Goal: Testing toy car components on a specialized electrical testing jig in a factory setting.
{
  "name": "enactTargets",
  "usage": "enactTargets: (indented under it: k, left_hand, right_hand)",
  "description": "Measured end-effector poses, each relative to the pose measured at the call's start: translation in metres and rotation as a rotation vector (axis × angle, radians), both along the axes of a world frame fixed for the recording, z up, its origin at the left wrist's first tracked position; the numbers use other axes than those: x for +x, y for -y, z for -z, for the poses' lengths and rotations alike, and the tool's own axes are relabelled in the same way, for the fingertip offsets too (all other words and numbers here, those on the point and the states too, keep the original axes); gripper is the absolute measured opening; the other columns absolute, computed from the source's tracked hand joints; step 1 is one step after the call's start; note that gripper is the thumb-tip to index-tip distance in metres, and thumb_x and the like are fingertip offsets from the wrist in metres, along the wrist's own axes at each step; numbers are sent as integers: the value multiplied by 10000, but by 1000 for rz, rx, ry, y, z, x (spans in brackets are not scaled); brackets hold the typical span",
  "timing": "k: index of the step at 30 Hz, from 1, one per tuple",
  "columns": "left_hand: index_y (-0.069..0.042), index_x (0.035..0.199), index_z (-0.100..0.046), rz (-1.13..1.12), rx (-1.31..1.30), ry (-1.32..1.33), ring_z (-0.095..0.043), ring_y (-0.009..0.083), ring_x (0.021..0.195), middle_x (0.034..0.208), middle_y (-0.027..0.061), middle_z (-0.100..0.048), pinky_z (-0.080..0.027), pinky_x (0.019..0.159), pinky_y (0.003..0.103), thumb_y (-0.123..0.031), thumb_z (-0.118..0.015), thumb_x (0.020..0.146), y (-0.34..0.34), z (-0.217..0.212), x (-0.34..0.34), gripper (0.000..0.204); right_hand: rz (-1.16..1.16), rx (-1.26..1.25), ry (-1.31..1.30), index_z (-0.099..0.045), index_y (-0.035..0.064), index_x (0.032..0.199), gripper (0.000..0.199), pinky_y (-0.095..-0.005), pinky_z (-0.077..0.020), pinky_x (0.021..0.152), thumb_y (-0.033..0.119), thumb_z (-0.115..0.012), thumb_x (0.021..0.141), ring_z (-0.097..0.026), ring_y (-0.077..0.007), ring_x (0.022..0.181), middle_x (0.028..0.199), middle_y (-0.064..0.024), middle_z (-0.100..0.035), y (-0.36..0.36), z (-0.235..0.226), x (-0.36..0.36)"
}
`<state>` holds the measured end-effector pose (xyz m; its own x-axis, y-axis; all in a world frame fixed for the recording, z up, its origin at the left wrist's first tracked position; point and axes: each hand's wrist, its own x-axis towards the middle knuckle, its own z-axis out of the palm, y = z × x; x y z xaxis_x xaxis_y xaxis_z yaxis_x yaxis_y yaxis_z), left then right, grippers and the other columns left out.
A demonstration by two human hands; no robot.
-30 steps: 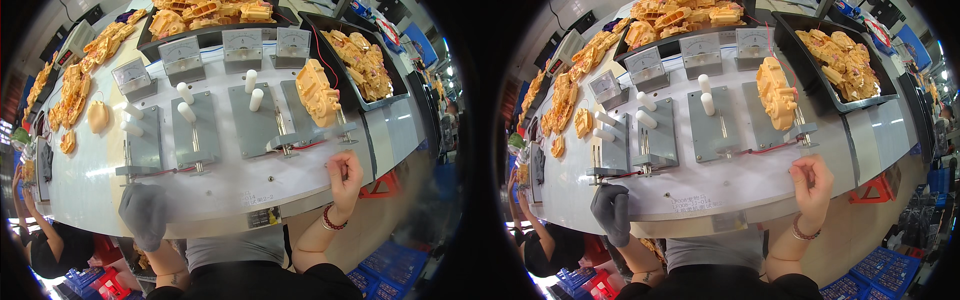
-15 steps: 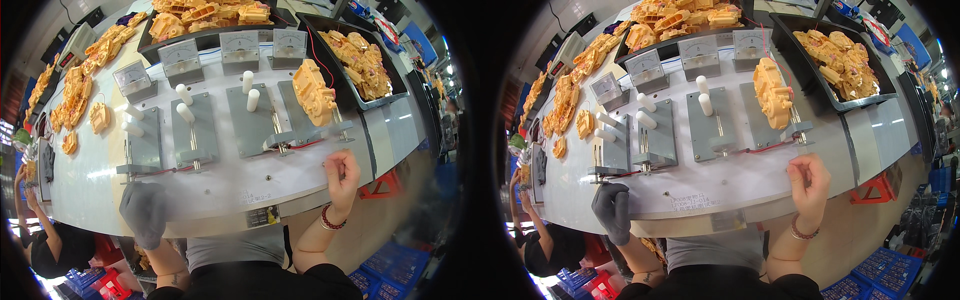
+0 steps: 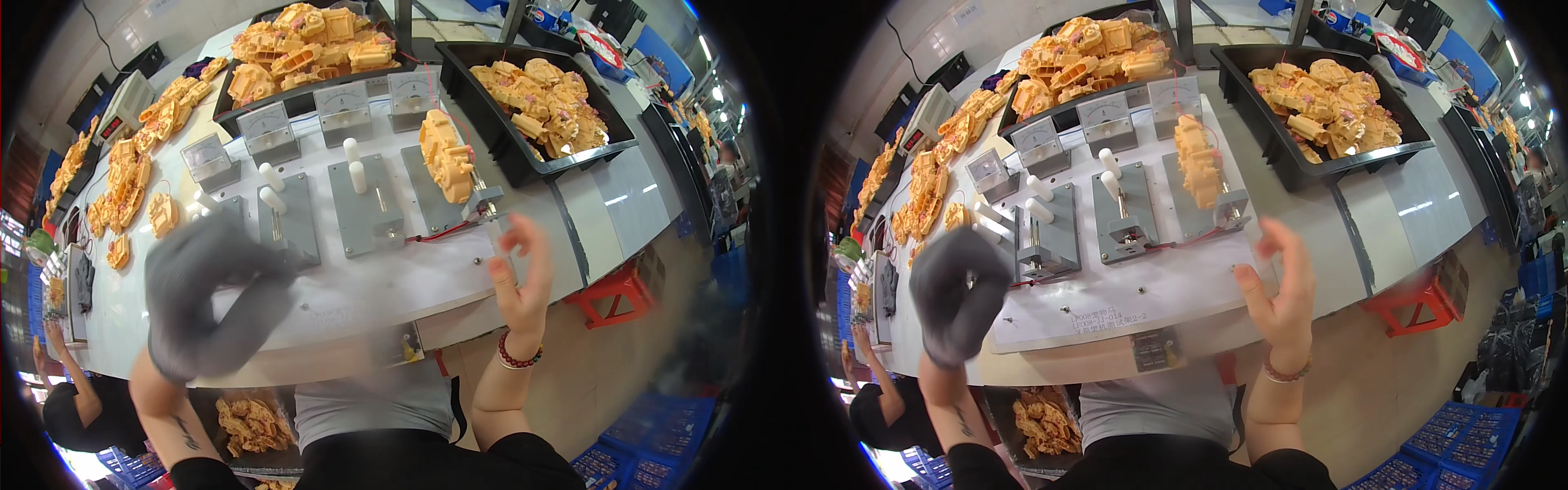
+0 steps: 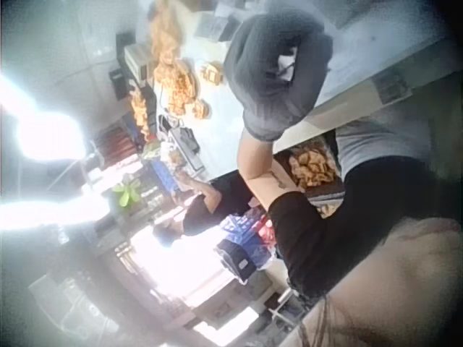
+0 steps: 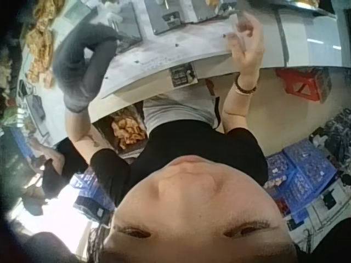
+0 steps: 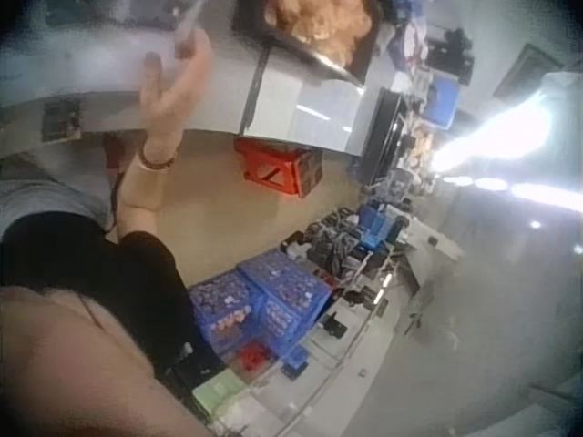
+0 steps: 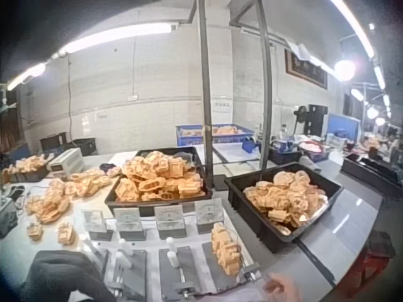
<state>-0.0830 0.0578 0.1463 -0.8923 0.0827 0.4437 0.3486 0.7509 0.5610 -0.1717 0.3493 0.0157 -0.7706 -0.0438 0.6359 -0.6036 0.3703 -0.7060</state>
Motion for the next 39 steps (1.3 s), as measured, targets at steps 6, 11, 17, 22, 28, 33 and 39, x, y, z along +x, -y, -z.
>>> enactTargets:
  k: [6, 11, 17, 22, 28, 33, 39]
  left_hand:
    - [-136, 1045, -589, 526, -634, -547, -593, 264, 977, 1013, 68, -616, -449, 886, 423, -62, -637, 721, -71, 14, -153, 336]
    - [-217, 982, -617, 748, -1200, -422, -619, 197, 881, 840, 13, -596, -481, 768, 335, -184, -637, 769, -82, 18, -195, 216]
    - [-110, 1115, -580, 611, -684, -576, -635, 242, 873, 936, 78, -645, -500, 815, 350, -157, -701, 771, -32, -57, -232, 368]
    - [-7, 1170, -540, 135, -202, 276, -574, 130, 987, 1007, 65, -654, -482, 880, 320, -314, -780, 804, 74, -64, -308, 535]
    - [-65, 1420, -441, -284, 60, 339, -494, 316, 1274, 1403, 229, -470, -420, 1031, 356, -517, -751, 760, 154, 29, -369, 858]
    - [-67, 1406, -467, -243, 108, 387, -511, 297, 1267, 1380, 176, -518, -439, 1017, 369, -540, -725, 769, 172, 47, -429, 835]
    - [-35, 1235, -531, -543, 58, -19, -547, 402, 1174, 1217, 238, -604, -439, 966, 462, -541, -682, 786, 181, 54, -467, 693]
  right_hand:
    - [-68, 61, -18, -565, 35, 930, 229, -315, -409, 597, 142, -703, 783, -507, -189, 661, 793, -69, -540, 30, -11, -11]
    - [-141, -47, -92, -548, 51, 885, 214, -297, -382, 520, 103, -690, 733, -486, -195, 601, 732, -70, -515, 19, 0, -5]
    - [-142, -56, -84, -537, 55, 855, 245, -317, -377, 501, 97, -699, 676, -466, -233, 579, 718, -74, -502, 19, 5, -4]
    - [-155, -64, -124, -495, 57, 875, 287, -264, -317, 512, 71, -674, 651, -382, -142, 571, 724, -49, -477, 22, 3, -4]
    - [-155, -60, -56, -526, 58, 874, 280, -309, -392, 510, 103, -718, 676, -471, -222, 584, 741, -81, -501, 21, 1, 1]
    - [-137, -51, -61, -477, 66, 866, 306, -280, -317, 504, 116, -687, 650, -390, -153, 574, 729, -49, -475, 22, 4, 2]
    - [-58, -39, -28, -509, 83, 857, 299, -297, -370, 488, 104, -712, 639, -465, -211, 557, 678, -59, -481, 23, 8, 4]
